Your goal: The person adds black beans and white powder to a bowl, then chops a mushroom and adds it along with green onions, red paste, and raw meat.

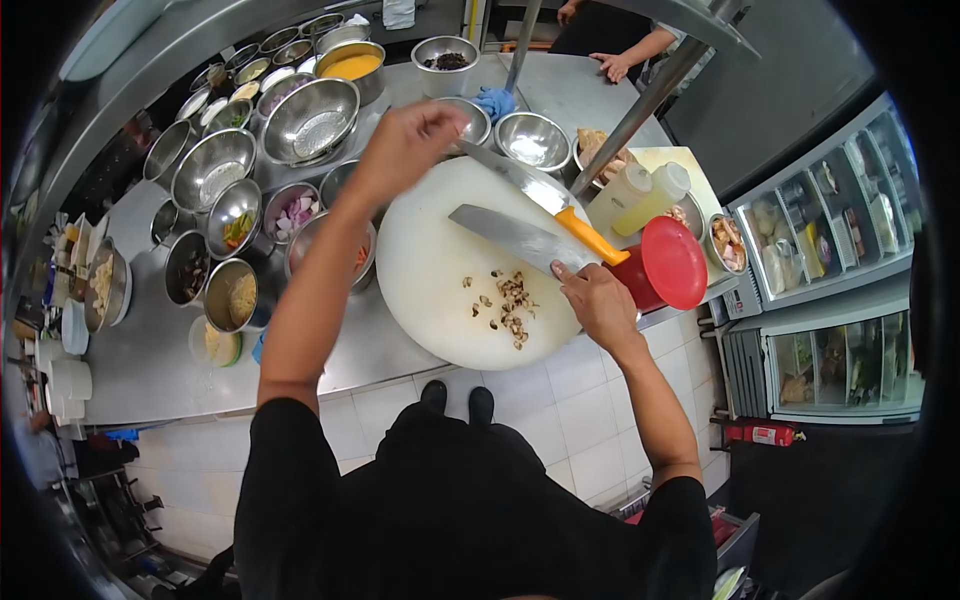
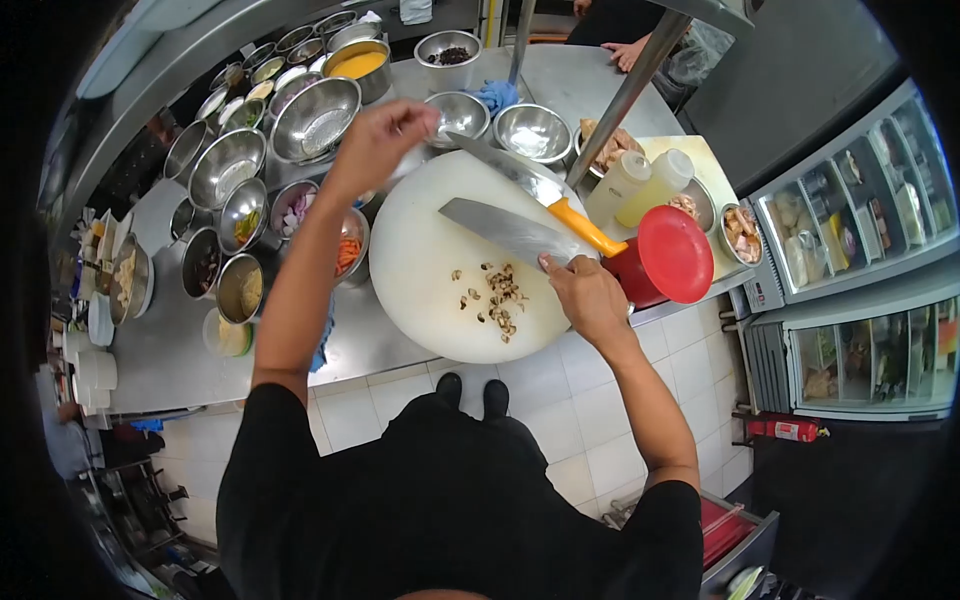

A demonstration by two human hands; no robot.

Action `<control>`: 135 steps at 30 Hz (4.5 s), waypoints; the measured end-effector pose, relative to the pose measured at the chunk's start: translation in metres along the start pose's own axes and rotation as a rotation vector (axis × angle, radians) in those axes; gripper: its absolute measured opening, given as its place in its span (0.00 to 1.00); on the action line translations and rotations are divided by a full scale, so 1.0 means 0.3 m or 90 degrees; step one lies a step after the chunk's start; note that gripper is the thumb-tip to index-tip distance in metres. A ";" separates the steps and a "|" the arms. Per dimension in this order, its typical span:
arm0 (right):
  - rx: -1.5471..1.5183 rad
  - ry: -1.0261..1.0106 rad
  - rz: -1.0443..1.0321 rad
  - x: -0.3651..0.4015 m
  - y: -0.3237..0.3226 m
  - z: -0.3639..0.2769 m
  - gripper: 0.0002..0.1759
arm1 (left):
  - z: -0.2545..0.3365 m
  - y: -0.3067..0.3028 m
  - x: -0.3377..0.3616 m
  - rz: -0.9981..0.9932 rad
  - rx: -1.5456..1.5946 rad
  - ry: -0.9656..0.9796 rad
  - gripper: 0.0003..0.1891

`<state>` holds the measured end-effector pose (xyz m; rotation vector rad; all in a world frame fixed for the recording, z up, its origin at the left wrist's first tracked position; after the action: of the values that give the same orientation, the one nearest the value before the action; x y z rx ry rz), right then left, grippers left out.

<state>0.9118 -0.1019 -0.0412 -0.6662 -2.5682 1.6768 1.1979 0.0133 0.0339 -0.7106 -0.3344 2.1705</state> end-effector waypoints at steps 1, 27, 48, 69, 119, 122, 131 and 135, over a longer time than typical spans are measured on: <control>-0.002 0.002 0.005 -0.008 0.017 0.004 0.12 | -0.096 -0.022 -0.084 0.019 -0.085 0.019 0.09; 0.059 -0.053 0.221 -0.060 0.126 0.059 0.13 | -0.404 0.078 -0.367 -0.277 -0.239 -0.010 0.10; 0.037 -0.043 0.229 -0.058 0.114 0.060 0.13 | -0.013 0.325 0.104 -0.829 0.014 0.072 0.15; 0.031 -0.019 0.211 -0.070 0.110 0.056 0.16 | -0.927 0.073 -0.493 -0.132 -0.660 -0.284 0.17; -0.359 -0.288 -0.755 0.408 0.666 -0.479 0.18 | 0.031 0.469 2.357 0.892 -0.293 -0.789 0.05; -0.248 -0.233 -0.705 0.410 0.947 -0.424 0.20 | -0.036 0.752 2.493 1.054 0.122 -0.843 0.05; -0.045 -0.302 -0.384 0.041 1.571 -0.416 0.30 | -0.289 1.126 2.684 0.957 0.372 -0.919 0.09; 0.044 -0.422 -0.284 -0.035 1.736 -0.471 0.31 | -0.371 1.122 2.686 0.905 0.306 -0.920 0.09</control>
<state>1.1338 0.1944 -0.4339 0.5345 -2.7021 2.0295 0.6405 0.4198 -0.5129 1.5103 0.1119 3.4896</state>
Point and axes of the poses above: each hand's wrist, its own x-axis away from the middle knuckle, its own y-axis out of the palm, z = x × y, the point moved 4 cm from there along -x, towards the middle knuckle, and after that the axes turned 13 degrees about -x, right-handed, at the moved point
